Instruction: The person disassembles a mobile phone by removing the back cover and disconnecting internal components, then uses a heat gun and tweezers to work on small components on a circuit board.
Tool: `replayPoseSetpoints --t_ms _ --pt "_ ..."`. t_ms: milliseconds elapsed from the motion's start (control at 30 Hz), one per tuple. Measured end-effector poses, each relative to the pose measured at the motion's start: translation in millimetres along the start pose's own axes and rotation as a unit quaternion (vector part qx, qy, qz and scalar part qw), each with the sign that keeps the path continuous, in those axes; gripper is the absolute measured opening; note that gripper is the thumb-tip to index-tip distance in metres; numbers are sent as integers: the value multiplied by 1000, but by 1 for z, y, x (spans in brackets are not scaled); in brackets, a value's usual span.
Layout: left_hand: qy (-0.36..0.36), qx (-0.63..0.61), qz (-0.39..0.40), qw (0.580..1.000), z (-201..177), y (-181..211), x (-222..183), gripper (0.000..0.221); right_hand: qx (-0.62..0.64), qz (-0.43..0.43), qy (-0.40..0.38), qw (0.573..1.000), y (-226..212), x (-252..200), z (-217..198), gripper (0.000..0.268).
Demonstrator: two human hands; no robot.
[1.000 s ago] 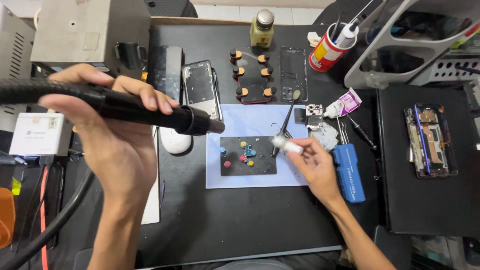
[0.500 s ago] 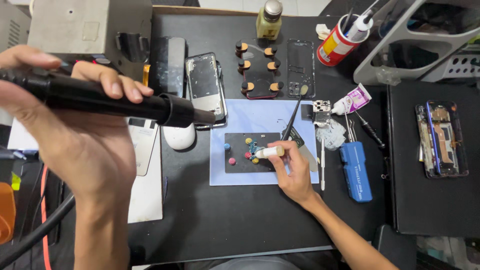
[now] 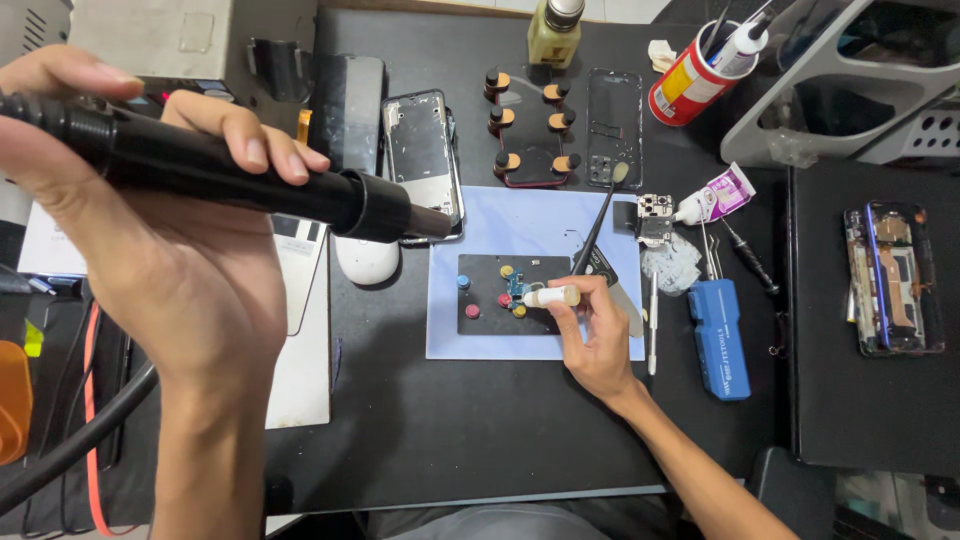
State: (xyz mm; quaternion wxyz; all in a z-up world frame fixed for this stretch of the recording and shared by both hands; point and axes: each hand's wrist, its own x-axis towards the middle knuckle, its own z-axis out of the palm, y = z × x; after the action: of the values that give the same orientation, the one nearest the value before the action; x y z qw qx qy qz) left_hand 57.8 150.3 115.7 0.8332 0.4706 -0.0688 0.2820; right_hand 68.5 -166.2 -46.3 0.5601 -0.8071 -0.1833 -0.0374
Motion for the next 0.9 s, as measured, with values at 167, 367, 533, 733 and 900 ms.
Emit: replayPoseSetpoints --t_ms 167,367,533,733,900 --pt "0 2 -1 1000 1 0 1 50 13 0 1 1000 0 0 1 17" --pt "1 1 -3 1000 2 -3 1 50 5 -9 0 1000 -1 1 -1 17" --pt "4 0 -5 1000 2 -5 1 49 1 3 -1 1000 -2 1 -1 17" --pt "5 -2 -6 1000 4 -5 1 49 6 -5 -1 1000 -2 2 -1 17" --pt "5 -2 -4 1000 4 -4 0 49 -1 -6 -2 1000 -3 2 -1 17"
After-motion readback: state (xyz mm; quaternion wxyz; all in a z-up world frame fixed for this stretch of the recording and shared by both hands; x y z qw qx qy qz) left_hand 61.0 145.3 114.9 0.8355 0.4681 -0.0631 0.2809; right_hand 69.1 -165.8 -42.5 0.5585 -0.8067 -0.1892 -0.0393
